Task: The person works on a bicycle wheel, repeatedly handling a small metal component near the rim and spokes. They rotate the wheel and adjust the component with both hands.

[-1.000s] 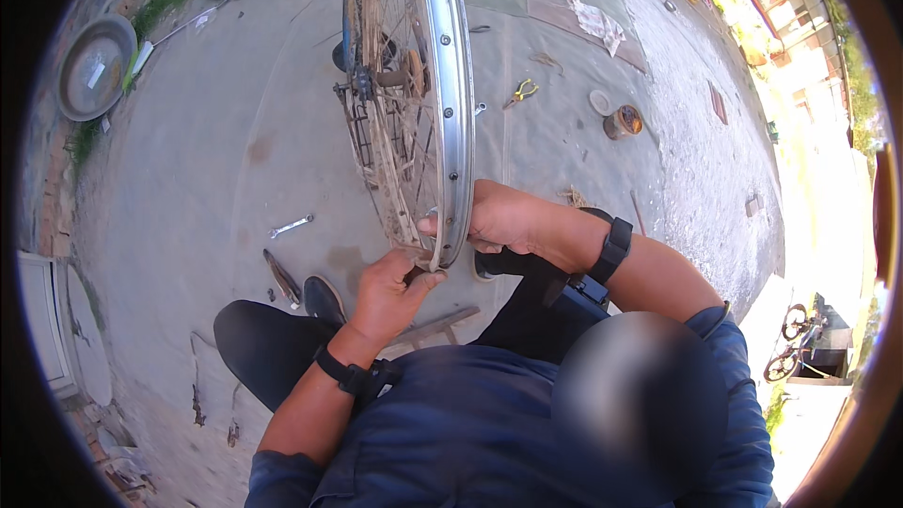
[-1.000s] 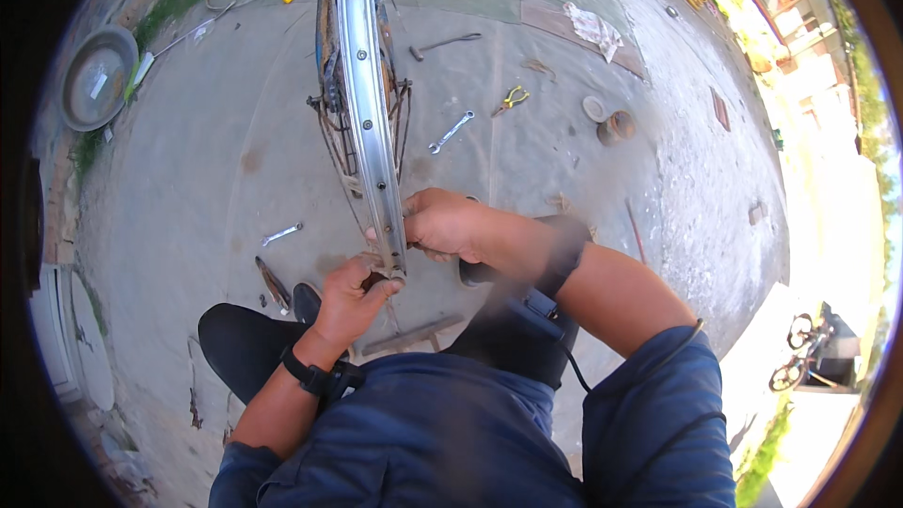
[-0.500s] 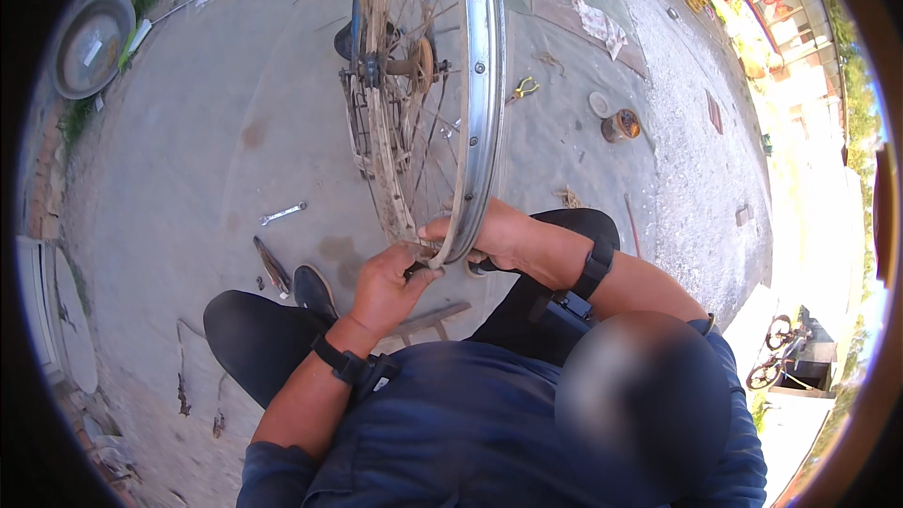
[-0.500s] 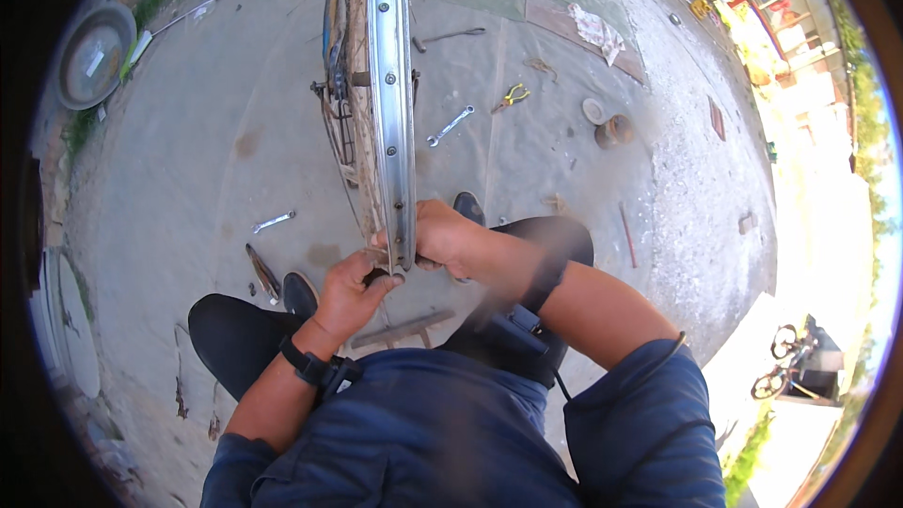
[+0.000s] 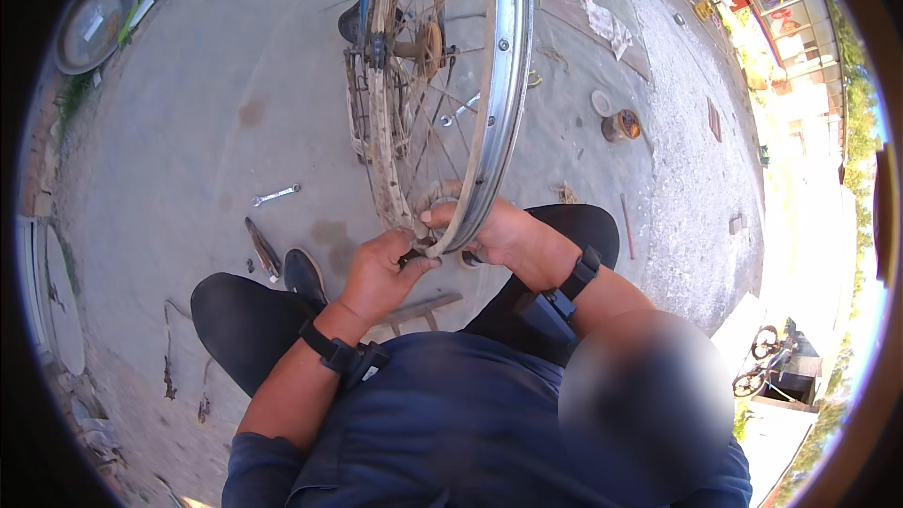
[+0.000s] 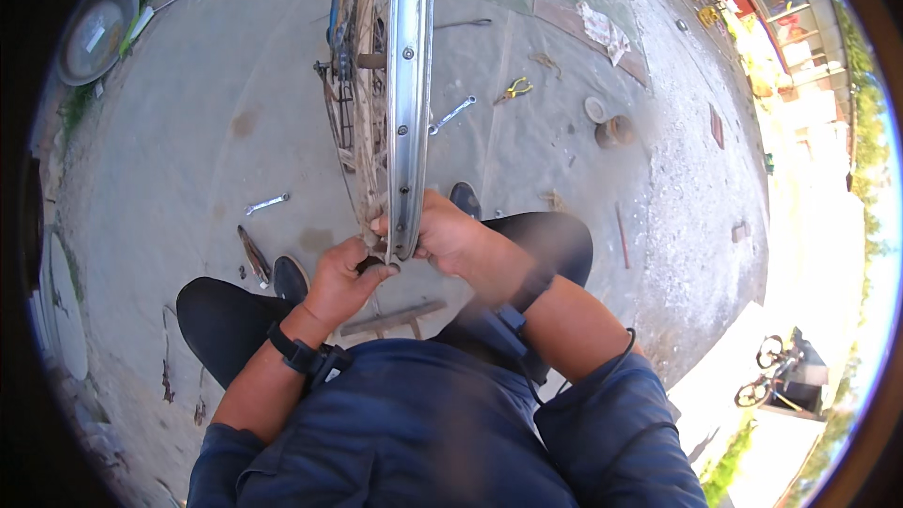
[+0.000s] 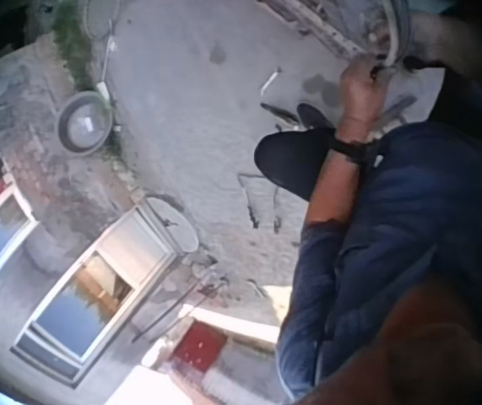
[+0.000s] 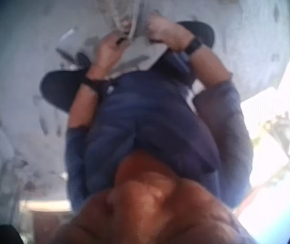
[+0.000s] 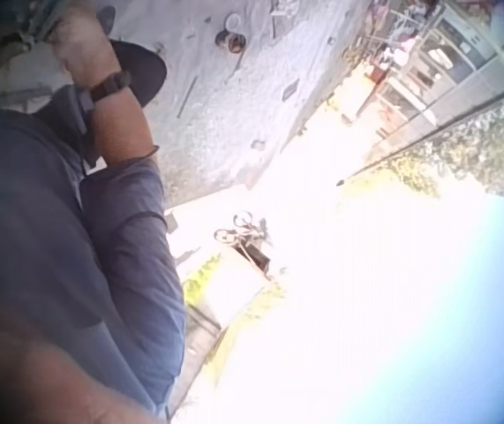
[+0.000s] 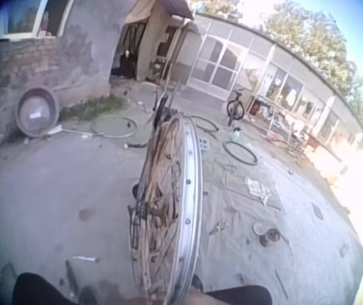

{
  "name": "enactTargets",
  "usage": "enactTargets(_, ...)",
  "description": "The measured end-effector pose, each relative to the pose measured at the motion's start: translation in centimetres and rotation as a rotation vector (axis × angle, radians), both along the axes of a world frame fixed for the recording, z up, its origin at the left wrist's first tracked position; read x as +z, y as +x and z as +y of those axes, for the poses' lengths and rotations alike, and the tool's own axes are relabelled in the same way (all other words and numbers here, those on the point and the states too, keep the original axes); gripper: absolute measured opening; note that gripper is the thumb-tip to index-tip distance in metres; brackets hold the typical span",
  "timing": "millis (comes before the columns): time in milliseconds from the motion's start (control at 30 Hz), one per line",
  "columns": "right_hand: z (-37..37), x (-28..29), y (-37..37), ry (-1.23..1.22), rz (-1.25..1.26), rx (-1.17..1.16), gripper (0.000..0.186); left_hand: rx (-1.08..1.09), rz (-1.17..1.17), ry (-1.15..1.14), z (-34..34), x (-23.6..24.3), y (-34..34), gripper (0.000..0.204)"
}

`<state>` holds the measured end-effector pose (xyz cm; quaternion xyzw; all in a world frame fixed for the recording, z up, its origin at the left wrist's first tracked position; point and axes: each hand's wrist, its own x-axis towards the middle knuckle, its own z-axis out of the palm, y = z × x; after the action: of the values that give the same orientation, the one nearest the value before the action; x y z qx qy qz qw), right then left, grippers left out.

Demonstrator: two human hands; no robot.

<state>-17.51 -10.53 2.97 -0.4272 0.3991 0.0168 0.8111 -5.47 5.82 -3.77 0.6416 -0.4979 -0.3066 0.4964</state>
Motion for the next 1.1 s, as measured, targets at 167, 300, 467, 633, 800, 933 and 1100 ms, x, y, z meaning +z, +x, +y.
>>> enactTargets(167, -0.6, -0.9, -0.4, 0.06, -0.02, -0.017, 0.025, -0.008, 0.058, -0.011, -0.2, 0.2, -0.1, 0.029)
enactTargets(300, -1.8, -1.2, -1.2, 0.216, -0.275, 0.076, 0.043, -0.013, 0.055, -0.011, -0.2, 0.4, 0.0, 0.028)
enactTargets(467, -1.7, -0.8, -2.0, 0.407, -0.408, -0.005, 0.07, -0.048, 0.044, -0.044, -0.2, 1.1, 0.2, 0.026)
enactTargets(633, -2.1, -3.0, -2.7, 0.31, -0.633, 0.089, 0.057, -0.054, 0.035, -0.015, -0.4, 2.1, 0.2, 0.028)
enactTargets(800, -1.7, -4.0, -2.7, 0.3, -0.629, 0.076, 0.058, -0.054, 0.028, 0.0, -0.4, 2.0, 0.2, 0.029)
enactTargets(933, -1.7, -3.6, -2.6, 0.25, -0.574, 0.068, 0.056, -0.047, 0.007, -0.005, -0.4, 1.7, 0.2, 0.028)
enactTargets(1100, -1.4, -2.8, -2.3, 0.168, -0.512, 0.046, 0.049, -0.013, 0.022, 0.006, -0.5, 1.8, 0.0, 0.025)
